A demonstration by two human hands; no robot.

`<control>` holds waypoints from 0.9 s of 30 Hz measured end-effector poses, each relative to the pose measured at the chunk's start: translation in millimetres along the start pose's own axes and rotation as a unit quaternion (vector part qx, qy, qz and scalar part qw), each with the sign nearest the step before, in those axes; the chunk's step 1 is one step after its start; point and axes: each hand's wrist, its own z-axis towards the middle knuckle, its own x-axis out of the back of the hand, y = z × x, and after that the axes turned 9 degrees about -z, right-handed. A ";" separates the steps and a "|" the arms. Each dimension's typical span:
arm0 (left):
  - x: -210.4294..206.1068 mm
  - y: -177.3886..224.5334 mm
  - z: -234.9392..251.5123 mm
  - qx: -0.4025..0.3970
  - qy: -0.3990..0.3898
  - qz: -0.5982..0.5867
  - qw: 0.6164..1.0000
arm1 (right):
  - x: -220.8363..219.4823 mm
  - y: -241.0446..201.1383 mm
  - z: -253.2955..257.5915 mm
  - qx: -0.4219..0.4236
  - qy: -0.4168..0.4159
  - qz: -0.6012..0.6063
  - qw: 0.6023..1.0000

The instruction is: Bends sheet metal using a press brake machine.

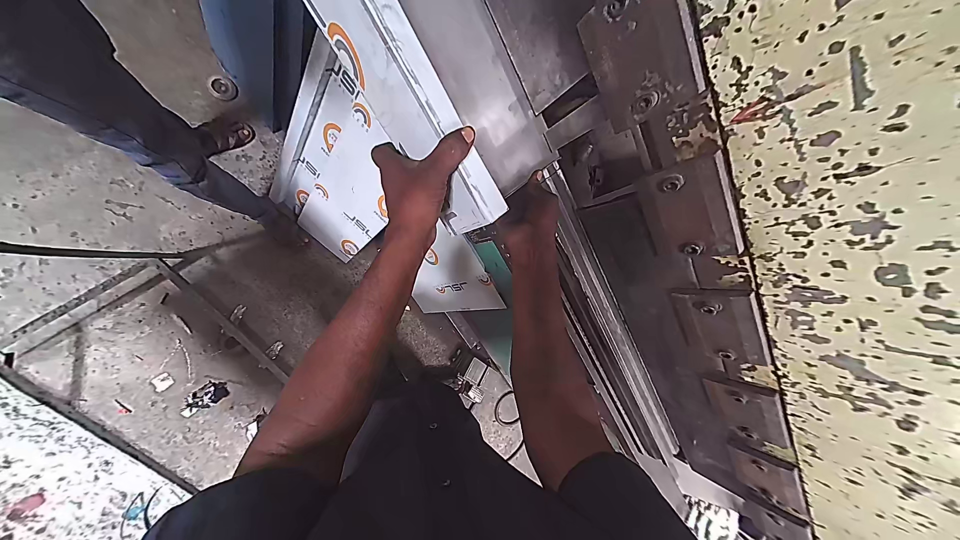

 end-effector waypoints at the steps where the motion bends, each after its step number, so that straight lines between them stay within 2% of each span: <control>1: 0.0 0.0 0.1 0.001 0.000 0.000 1.000 | 0.1 -0.1 -0.2 0.002 -0.001 0.001 1.000; 6: 1.1 -0.6 1.3 -0.008 -0.003 -0.004 1.000 | -2.3 -0.6 -3.5 0.001 -0.002 0.002 1.000; 12: 1.0 2.9 -1.1 0.027 0.018 0.037 0.999 | -2.1 -0.5 -1.8 0.005 -0.010 0.003 1.000; 27: -1.0 2.2 0.0 0.002 0.009 0.019 1.000 | -2.8 -0.3 -4.3 0.018 -0.026 0.009 0.999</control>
